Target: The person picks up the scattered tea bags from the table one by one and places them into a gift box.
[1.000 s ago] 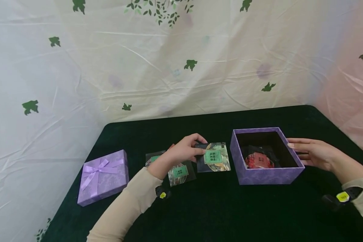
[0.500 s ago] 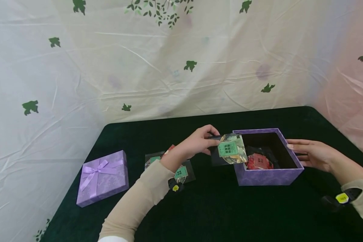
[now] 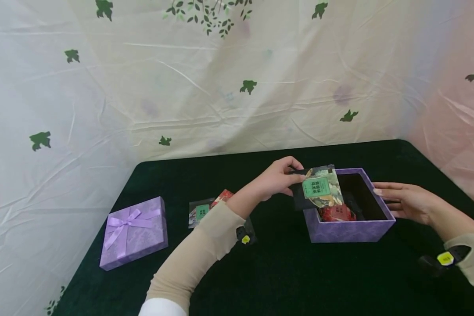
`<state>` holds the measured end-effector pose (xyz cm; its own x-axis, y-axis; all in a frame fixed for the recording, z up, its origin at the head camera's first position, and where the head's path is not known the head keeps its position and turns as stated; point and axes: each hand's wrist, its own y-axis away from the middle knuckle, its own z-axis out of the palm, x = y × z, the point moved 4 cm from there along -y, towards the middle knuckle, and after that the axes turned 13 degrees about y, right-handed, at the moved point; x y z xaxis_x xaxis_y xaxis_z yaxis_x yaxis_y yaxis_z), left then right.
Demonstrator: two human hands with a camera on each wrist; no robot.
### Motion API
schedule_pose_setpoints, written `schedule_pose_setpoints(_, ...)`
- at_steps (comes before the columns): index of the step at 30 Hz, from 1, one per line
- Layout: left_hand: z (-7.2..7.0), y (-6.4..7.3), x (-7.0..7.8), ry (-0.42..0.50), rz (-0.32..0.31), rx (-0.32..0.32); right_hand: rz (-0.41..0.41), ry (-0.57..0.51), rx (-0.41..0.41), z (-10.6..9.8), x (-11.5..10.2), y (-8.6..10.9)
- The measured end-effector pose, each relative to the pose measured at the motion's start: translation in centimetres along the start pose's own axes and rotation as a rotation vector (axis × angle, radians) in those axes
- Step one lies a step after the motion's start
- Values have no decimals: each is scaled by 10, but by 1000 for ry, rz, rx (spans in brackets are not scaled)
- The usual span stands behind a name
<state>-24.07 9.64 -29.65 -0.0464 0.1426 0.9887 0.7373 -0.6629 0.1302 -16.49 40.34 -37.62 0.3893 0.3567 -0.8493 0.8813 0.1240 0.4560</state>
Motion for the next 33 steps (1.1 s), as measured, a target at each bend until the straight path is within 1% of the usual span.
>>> schedule_pose_setpoints(5, 12, -5, 5, -4, -5, -14, 10, -15, -1, 0, 2, 0)
schedule_pose_setpoints(9, 19, -10, 6, 3, -7, -20, 14, -22, 1, 0, 3, -1)
schedule_pose_setpoints(16, 27, -19, 2, 23, -3, -18, 14, -30, 4, 0, 4, -1)
schedule_pose_setpoints(24, 37, -25, -2, -5, -7, -23, 22, -17, 19, 1, 4, -1)
schedule_pose_setpoints(29, 41, -28, -4, -27, 0, -27, 22, -14, 23, 1, 3, 0)
schedule_pose_setpoints(33, 44, -29, -5, -38, 2, -45, 11, 3, 29, -1, 2, 1)
